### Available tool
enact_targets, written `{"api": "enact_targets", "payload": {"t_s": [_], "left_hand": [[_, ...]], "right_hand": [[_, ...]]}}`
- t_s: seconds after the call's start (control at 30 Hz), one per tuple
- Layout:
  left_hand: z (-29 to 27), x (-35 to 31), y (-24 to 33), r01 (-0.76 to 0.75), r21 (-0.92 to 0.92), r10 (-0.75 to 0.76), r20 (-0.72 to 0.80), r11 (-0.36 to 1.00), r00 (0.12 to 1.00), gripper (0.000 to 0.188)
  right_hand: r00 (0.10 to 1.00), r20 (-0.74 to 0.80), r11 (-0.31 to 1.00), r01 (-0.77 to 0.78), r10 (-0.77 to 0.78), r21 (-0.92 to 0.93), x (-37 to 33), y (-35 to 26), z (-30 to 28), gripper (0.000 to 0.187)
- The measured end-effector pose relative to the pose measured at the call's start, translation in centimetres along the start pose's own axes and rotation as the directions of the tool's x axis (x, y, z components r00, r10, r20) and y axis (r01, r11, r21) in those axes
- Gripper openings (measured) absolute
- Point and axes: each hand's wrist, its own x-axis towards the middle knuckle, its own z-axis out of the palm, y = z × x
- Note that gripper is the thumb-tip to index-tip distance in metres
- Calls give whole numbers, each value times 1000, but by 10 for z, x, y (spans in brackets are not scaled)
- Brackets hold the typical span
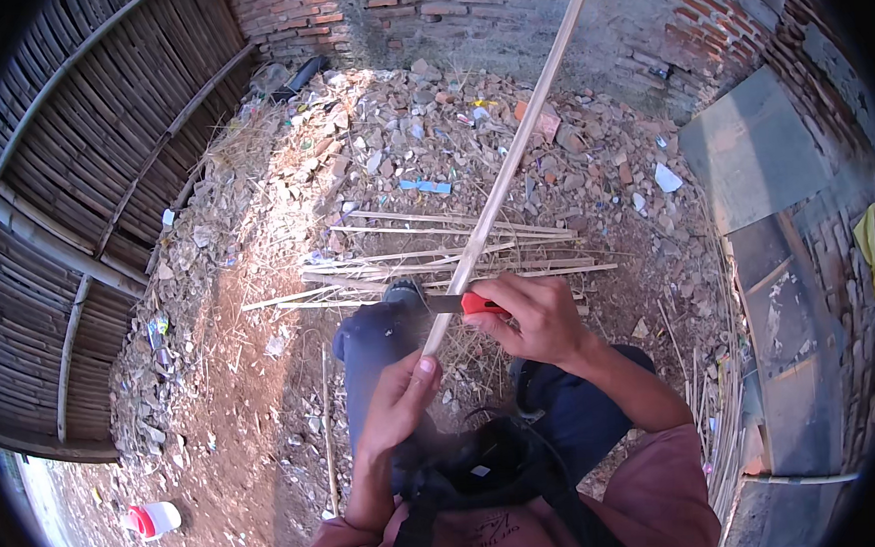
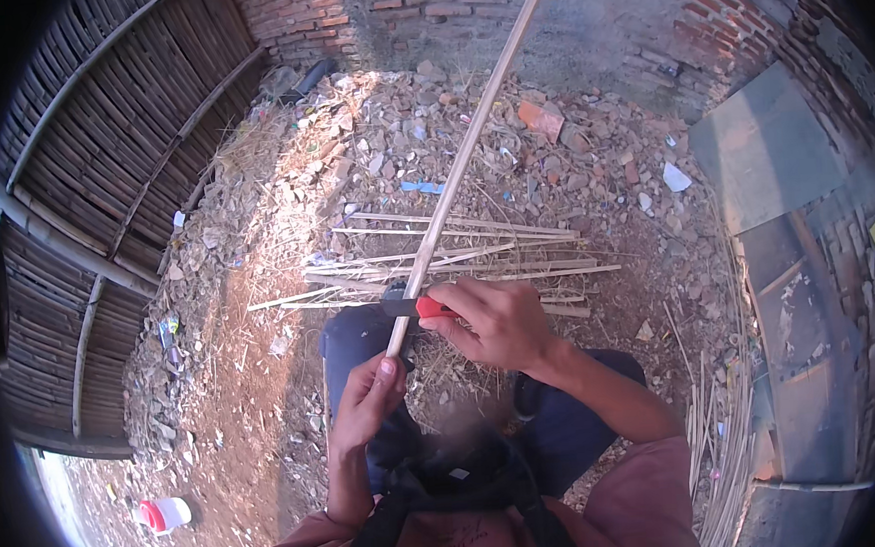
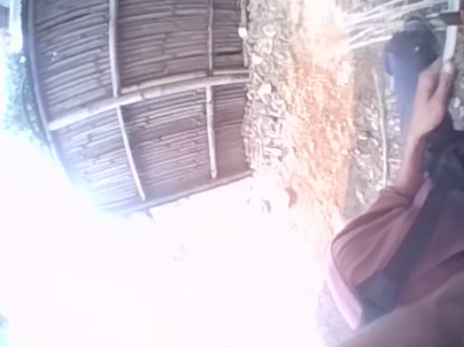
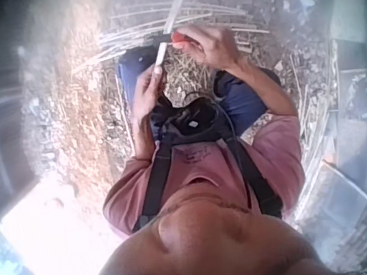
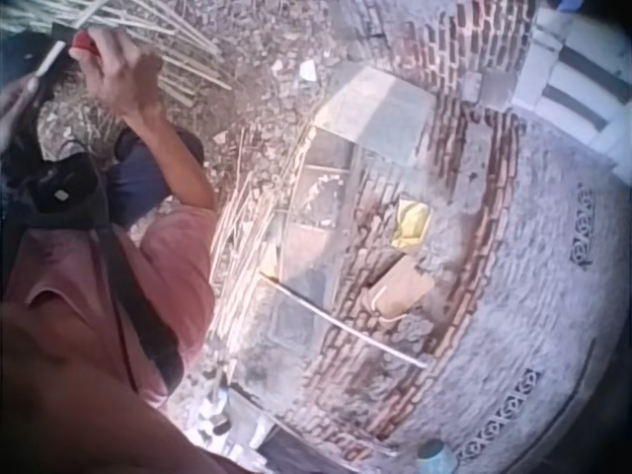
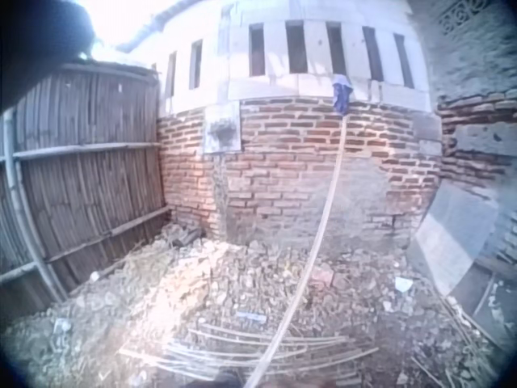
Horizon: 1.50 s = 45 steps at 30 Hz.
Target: The person thins and smooths bamboo strips by shaving them with a utility knife while sitting outdoors.
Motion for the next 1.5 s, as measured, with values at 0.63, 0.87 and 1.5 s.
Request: {"api": "enact_targets", "payload": {"t_s": [0.63, 0.87, 1.5], "left_hand": [[4, -6, 10, 20, 328, 26, -135, 944, 990, 42], [-10, -25, -3, 27, 242, -2, -102, 970, 995, 48], [14, 19, 21, -249, 476, 336, -105, 844, 936, 42]], "right_hand": [[950, -277, 979, -178, 145, -98, 11, 20, -21, 24], [738, -298, 792, -520, 605, 320, 8, 63, -51, 26], [862, 42, 647, -410, 505, 643, 11, 16, 3, 28]]}}
